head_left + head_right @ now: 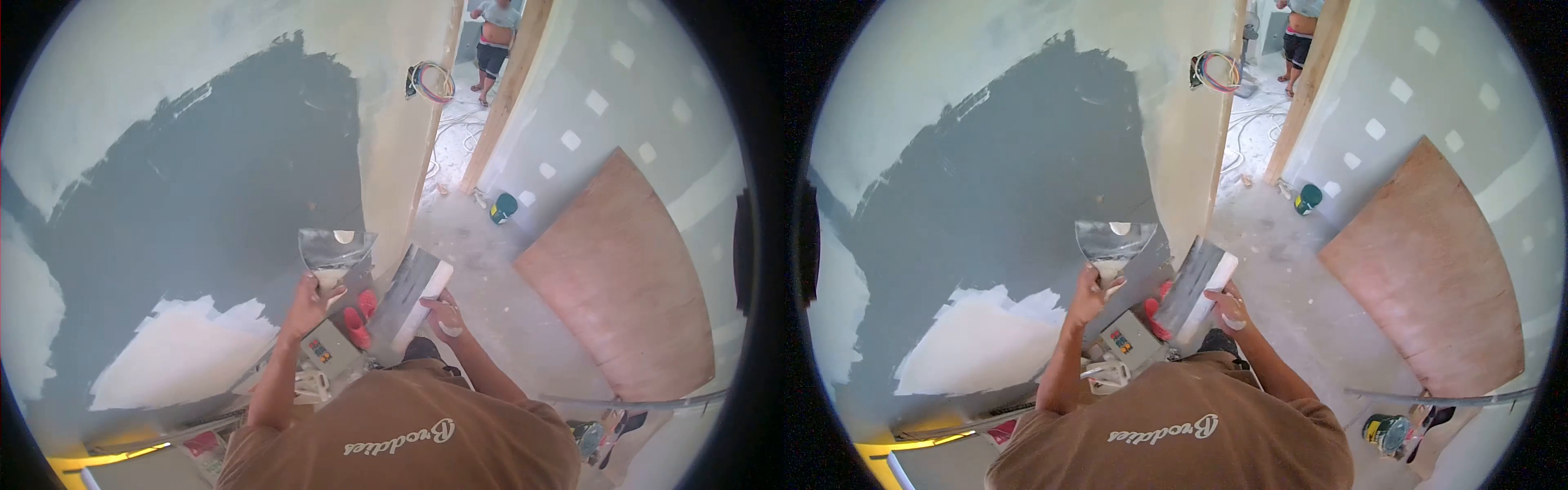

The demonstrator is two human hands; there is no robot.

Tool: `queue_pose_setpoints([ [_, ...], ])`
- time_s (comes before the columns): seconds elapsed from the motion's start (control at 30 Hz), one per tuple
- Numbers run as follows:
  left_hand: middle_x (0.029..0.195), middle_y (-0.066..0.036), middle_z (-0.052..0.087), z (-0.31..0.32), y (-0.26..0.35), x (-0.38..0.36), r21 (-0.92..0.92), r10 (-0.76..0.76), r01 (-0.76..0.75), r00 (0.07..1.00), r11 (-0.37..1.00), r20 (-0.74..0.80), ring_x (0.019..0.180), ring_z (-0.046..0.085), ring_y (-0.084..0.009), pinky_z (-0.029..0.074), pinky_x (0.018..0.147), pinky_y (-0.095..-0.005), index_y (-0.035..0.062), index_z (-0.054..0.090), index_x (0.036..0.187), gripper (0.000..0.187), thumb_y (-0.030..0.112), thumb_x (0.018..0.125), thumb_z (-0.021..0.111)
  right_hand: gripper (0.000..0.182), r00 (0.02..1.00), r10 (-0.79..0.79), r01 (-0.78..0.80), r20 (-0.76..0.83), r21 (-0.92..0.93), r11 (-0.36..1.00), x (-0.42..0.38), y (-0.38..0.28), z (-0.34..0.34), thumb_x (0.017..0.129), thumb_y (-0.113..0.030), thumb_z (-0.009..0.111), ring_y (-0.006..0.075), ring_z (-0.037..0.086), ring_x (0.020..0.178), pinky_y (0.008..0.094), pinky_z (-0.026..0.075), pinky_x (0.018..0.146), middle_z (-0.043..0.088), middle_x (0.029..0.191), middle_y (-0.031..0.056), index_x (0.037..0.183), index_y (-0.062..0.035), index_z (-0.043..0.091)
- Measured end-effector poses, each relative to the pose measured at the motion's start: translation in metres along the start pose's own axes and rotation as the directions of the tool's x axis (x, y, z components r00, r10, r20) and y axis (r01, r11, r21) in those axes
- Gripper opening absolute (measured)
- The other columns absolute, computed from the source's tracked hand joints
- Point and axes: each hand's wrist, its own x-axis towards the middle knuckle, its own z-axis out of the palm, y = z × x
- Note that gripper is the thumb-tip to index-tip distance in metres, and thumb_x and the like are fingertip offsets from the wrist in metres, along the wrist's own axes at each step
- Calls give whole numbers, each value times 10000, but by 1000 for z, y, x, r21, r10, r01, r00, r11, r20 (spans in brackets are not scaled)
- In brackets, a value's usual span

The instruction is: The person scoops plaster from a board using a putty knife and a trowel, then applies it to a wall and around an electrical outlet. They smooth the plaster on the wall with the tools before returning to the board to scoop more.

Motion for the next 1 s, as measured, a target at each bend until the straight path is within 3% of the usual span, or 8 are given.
queue_pose_setpoints([
  [0.03, 1112, -169, 631, 14, 2, 8, -312, -194, 175, 980, 934, -33, 1028, 602, -321, 476, 930, -416, 9, 542, 1257, 426, -24, 846, 647, 584, 998, 7, -14, 64, 115, 993, -5, -8, 11, 866, 41, 560, 305, 492, 1292, 434, 364, 1127, 517, 1373, 184, 1418, 24, 369],
  [0.07, 1112, -169, 631, 16, 5, 18, -302, -189, 176, 982, 937, -14, 1028, 602, -321, 476, 930, -416, 9, 542, 1257, 426, -24, 846, 647, 584, 998, 0, -8, 55, 134, 991, -8, -15, 24, 866, 41, 560, 305, 492, 1292, 434, 364, 1127, 517, 1373, 184, 1418, 24, 369],
  [0.17, 1286, -201, 527, 19, 10, 43, 3, 105, -106, 987, 994, 120, 1184, 514, -369, 438, 1005, -420, 35, 499, 1324, 545, -70, 799, 598, 523, 947, 258, -321, 192, 503, 802, -13, -39, 66, 870, 20, 586, 302, 540, 1228, 454, 400, 1097, 561, 1305, 165, 1359, 46, 402],
  [0.27, 1388, -215, 428, 29, -8, 52, 227, 124, -233, 904, 946, 410, 1274, 421, -404, 401, 1064, -432, 31, 431, 1377, 625, -91, 775, 546, 525, 978, 138, -197, 153, 484, 852, 0, -55, 66, 874, 16, 580, 302, 538, 1228, 460, 403, 1094, 559, 1299, 157, 1368, 19, 402],
  [0.4, 1422, -230, 405, 62, -146, -5, 344, -347, 196, 818, 918, 459, 1321, 408, -383, 373, 1100, -404, -38, 350, 1395, 619, -22, 824, 589, 577, 996, -83, 89, -32, 412, 907, 37, -59, 14, 860, 37, 563, 286, 527, 1238, 459, 389, 1110, 540, 1314, 130, 1402, -37, 380],
  [0.5, 1281, -211, 551, 73, -145, -46, 246, -554, 499, 705, 831, 443, 1194, 537, -352, 401, 1052, -396, -12, 464, 1318, 614, 135, 797, 755, 567, 928, -243, 317, -283, 255, 913, 108, -19, -39, 832, 37, 573, 275, 579, 1165, 430, 455, 1052, 586, 1244, 121, 1375, -30, 424],
  [0.6, 1096, -176, 663, 82, -133, -90, 63, -662, 731, 573, 679, 483, 1003, 629, -353, 433, 978, -451, 11, 568, 1210, 547, 245, 774, 799, 517, 954, -70, 157, -291, 287, 945, 201, 53, -126, 812, 26, 581, 270, 643, 1041, 418, 531, 945, 637, 1146, 115, 1317, -43, 496],
  [1.0, 1085, -161, 673, 67, -93, -140, 260, -832, 807, 436, 530, 343, 994, 638, -330, 457, 928, -436, 16, 579, 1186, 473, 189, 786, 761, 502, 966, -90, 193, -244, 441, 877, 426, 153, -215, 796, -51, 672, 194, 637, 786, 379, 576, 707, 621, 911, 38, 1265, -134, 514],
])
